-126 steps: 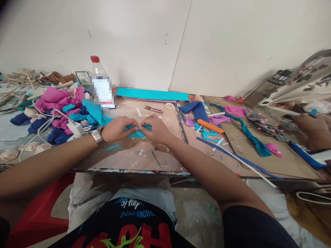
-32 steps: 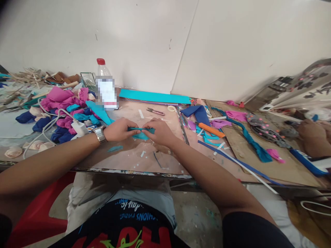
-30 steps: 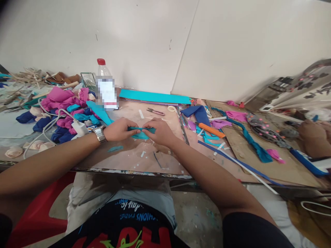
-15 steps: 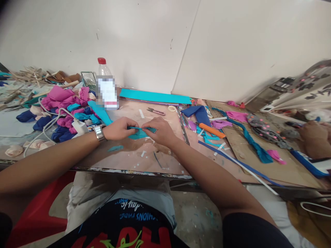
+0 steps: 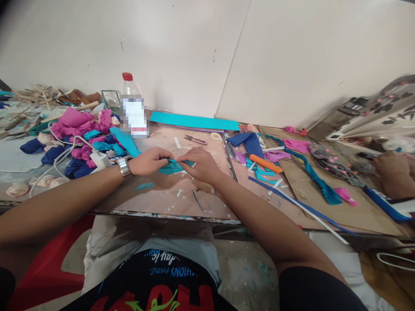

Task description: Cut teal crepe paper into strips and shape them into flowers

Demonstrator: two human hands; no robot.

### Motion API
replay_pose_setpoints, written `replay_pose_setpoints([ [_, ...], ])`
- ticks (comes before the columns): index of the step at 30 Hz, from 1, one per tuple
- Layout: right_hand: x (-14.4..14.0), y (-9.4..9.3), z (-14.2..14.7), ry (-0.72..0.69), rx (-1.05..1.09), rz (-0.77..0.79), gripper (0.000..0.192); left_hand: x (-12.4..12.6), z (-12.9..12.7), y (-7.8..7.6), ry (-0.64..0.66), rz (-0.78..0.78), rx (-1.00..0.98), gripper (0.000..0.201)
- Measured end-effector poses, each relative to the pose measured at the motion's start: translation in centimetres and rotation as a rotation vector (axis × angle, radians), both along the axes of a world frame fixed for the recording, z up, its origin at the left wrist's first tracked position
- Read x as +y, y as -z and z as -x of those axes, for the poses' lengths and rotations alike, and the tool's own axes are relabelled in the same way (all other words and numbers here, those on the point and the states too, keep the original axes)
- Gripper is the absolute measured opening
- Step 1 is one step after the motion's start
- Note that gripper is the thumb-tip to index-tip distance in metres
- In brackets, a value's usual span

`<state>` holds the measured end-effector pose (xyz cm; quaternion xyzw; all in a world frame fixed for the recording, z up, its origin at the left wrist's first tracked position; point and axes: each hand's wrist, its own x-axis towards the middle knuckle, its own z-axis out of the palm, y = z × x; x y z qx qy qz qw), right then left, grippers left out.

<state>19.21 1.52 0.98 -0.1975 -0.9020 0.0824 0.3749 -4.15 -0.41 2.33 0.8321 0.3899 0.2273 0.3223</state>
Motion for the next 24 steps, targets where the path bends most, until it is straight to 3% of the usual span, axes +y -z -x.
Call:
replay_pose_setpoints([
  [5,-0.11,0.02,0.12,-0.001,0.018,0.004,0.011,-0.24,-0.07,-0.27,0.014,-0.010,-0.010,0.020],
  [10,-0.27,-0.08,0.12,0.025,0.002,0.000,0.014,-0.24,-0.15,-0.03,-0.011,-0.047,-0.019,0.042],
  [24,-0.15,0.11,-0.14,0.098,-0.031,-0.073,0.012,-0.31,-0.26,0.59,-0.022,-0.095,-0.084,0.036],
])
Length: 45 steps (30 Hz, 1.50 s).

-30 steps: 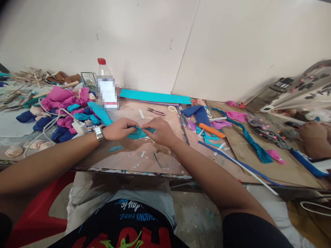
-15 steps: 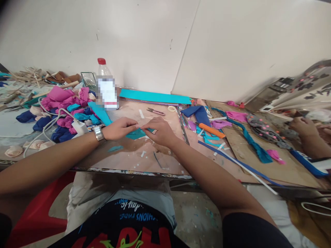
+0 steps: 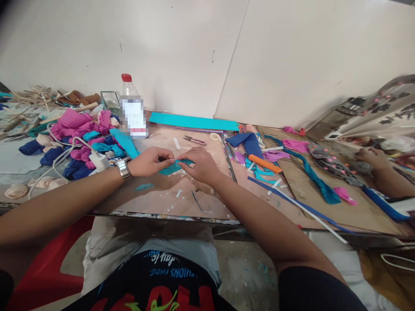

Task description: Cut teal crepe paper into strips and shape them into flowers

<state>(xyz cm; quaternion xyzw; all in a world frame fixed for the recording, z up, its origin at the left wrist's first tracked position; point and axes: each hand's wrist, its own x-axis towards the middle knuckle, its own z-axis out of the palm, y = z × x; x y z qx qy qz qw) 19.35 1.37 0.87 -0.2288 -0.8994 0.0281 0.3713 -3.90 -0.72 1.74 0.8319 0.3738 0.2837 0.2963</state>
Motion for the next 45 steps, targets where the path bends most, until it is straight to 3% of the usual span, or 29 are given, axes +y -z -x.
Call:
replay_pose_setpoints([
  [23,0.00,0.01,0.08,0.048,-0.027,0.030,0.015,-0.01,-0.24,0.02,-0.056,-0.040,0.002,0.035],
  [45,-0.21,-0.26,0.15,0.052,-0.091,0.102,0.019,-0.62,-0.64,0.02,-0.121,-0.200,0.132,0.028],
])
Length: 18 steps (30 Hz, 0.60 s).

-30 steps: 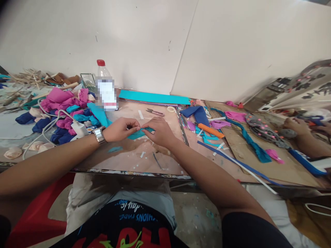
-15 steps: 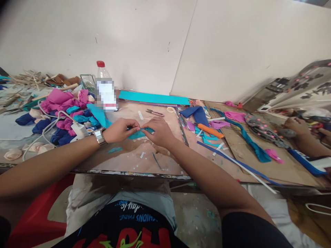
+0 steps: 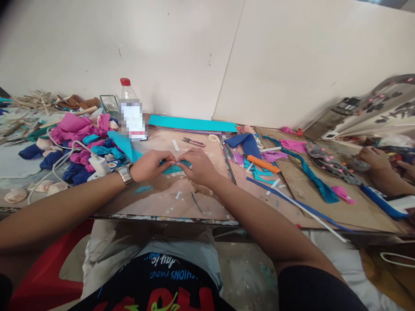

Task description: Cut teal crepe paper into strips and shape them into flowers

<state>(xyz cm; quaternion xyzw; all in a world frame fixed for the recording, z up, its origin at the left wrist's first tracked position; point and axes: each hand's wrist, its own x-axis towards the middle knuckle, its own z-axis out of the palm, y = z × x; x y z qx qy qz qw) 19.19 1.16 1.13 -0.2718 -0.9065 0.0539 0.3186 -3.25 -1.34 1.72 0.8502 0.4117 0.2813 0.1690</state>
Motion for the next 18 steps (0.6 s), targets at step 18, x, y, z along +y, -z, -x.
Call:
replay_pose_setpoints([
  [18,-0.42,-0.11,0.34,0.030,0.014,0.150,0.015,0.11,-0.16,0.46,-0.029,-0.121,0.139,0.031],
])
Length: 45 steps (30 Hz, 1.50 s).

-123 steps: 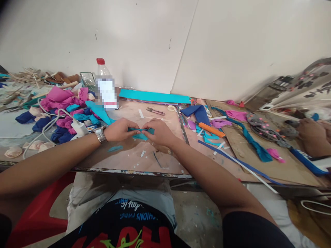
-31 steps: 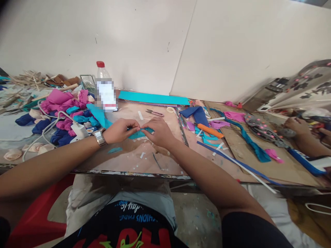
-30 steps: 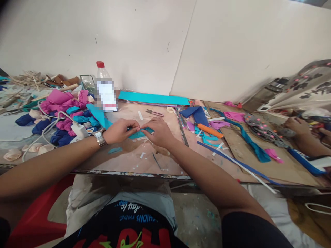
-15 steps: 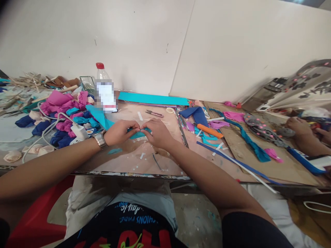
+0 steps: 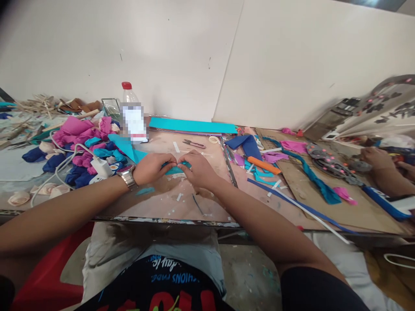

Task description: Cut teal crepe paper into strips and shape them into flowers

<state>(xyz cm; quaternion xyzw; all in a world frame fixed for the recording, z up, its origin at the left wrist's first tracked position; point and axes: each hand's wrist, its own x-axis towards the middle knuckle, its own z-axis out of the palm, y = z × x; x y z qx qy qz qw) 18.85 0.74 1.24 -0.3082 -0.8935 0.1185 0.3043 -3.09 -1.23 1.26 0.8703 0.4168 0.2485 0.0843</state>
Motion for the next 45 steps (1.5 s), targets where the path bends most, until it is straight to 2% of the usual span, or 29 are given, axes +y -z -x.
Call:
replay_pose_setpoints([
  [9,0.02,0.16,0.16,0.029,-0.006,0.057,0.011,-0.05,-0.07,0.20,-0.016,0.026,-0.009,0.031],
  [17,0.21,0.25,-0.01,0.041,0.013,0.039,0.012,0.01,0.05,-0.14,0.044,0.095,-0.140,0.032],
  [28,-0.17,0.17,0.26,0.012,-0.075,0.094,0.017,-0.07,-0.17,0.00,0.022,0.036,-0.018,0.028],
  [32,0.01,0.32,0.24,0.016,-0.074,0.114,0.018,-0.12,-0.19,-0.06,0.024,0.049,-0.035,0.026],
  [45,0.19,0.52,0.04,-0.009,-0.008,0.032,0.014,-0.06,0.08,-0.13,0.026,0.085,-0.080,0.022],
])
